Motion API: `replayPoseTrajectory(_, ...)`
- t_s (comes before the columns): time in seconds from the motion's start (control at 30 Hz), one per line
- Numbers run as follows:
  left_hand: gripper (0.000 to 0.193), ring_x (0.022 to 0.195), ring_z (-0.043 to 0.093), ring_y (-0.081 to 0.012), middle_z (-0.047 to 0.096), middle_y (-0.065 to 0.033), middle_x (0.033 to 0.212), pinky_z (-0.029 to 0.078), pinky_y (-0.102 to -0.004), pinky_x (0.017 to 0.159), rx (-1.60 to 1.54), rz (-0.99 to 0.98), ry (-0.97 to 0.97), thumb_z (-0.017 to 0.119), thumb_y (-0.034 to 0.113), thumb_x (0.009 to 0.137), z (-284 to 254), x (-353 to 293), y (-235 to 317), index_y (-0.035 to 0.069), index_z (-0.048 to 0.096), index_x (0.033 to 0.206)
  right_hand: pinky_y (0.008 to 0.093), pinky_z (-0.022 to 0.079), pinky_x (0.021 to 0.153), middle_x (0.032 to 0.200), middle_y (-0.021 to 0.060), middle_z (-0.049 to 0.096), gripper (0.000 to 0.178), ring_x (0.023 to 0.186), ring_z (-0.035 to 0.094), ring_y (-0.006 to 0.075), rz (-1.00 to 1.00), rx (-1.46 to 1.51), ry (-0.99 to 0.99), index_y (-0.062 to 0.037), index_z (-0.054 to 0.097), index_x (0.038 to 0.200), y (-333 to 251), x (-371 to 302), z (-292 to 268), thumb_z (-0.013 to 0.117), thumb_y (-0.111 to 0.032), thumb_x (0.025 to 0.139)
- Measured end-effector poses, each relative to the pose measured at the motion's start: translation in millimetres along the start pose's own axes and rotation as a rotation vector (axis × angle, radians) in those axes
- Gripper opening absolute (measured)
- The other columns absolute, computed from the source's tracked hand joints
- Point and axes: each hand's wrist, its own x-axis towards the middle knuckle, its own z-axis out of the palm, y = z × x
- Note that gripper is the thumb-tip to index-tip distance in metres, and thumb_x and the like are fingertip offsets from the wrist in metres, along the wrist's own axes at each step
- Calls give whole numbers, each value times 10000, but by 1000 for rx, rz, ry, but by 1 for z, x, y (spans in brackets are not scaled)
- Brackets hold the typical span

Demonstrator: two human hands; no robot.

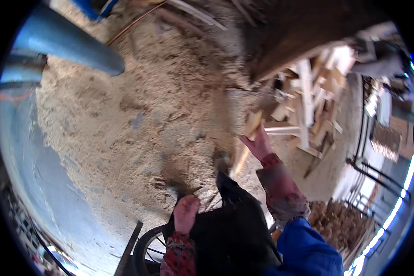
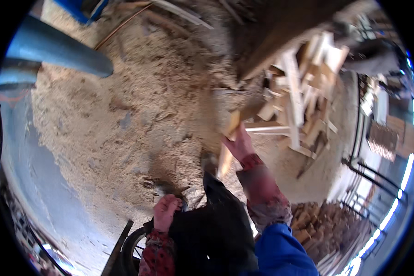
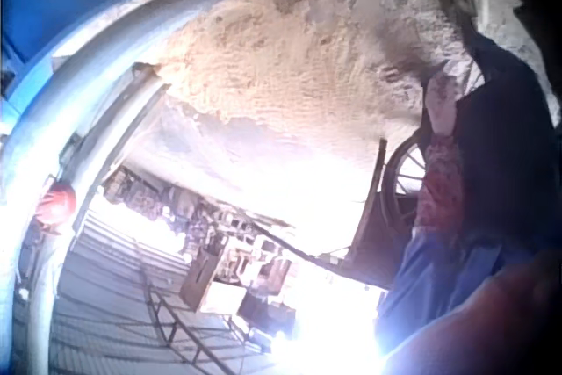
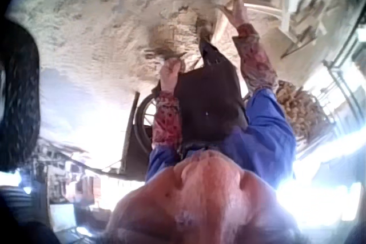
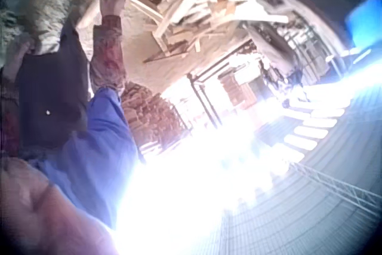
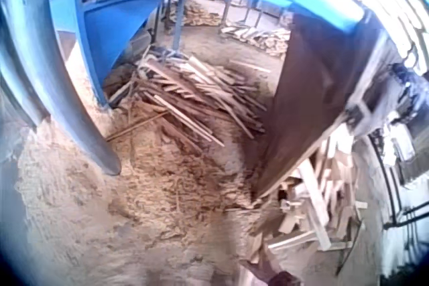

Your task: The person picks up processed wooden planks from a blue metal rack and places them into a black wheelbarrow. The worker repeatedly grabs planks from the rack and transfers them to the wheelbarrow, which is positioned nearby on the sawdust-covered floor.

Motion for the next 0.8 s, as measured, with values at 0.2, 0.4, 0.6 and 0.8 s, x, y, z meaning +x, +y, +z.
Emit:
replayPoseTrajectory(0.2, 367, 962, 619, -166, 630, -107, 1110, 507, -278, 789, 293, 267, -33, 708, 94, 847, 4, -18, 75, 7, 541, 1162, 395, 530, 699, 881, 163, 632, 658, 797, 660, 331, -121, -167, 103, 7, 426, 1148, -177, 35, -111, 815, -309, 721)
replayPoseTrajectory(0.4, 862, 1264, 427, -323, 440, -202, 1362, 352, -453, 1054, 754, 574, 24, 828, 205, 699, 37, -95, 193, -27, 359, 1385, 304, 512, 614, 819, 116, 568, 573, 703, 611, 198, -282, 186, 91, -22, 355, 1036, -325, 15, -187, 804, -250, 761)
replayPoseTrajectory(0.6, 758, 1143, 539, -341, 559, -212, 1212, 417, -421, 981, 990, 680, 172, 809, 132, 674, 24, -183, 216, -25, 444, 1318, 294, 504, 678, 856, 86, 584, 550, 784, 585, 132, 0, 754, 26, 17, 430, 1072, -374, -30, -209, 793, -227, 738)
replayPoseTrajectory(0.8, 616, 957, 651, -301, 659, -197, 1041, 500, -376, 846, 833, 512, 212, 765, 32, 705, 1, -259, 199, -32, 509, 1262, 311, 517, 742, 948, 99, 606, 577, 863, 599, 158, 215, 693, -72, 29, 471, 1146, -399, -61, -219, 777, -244, 740)
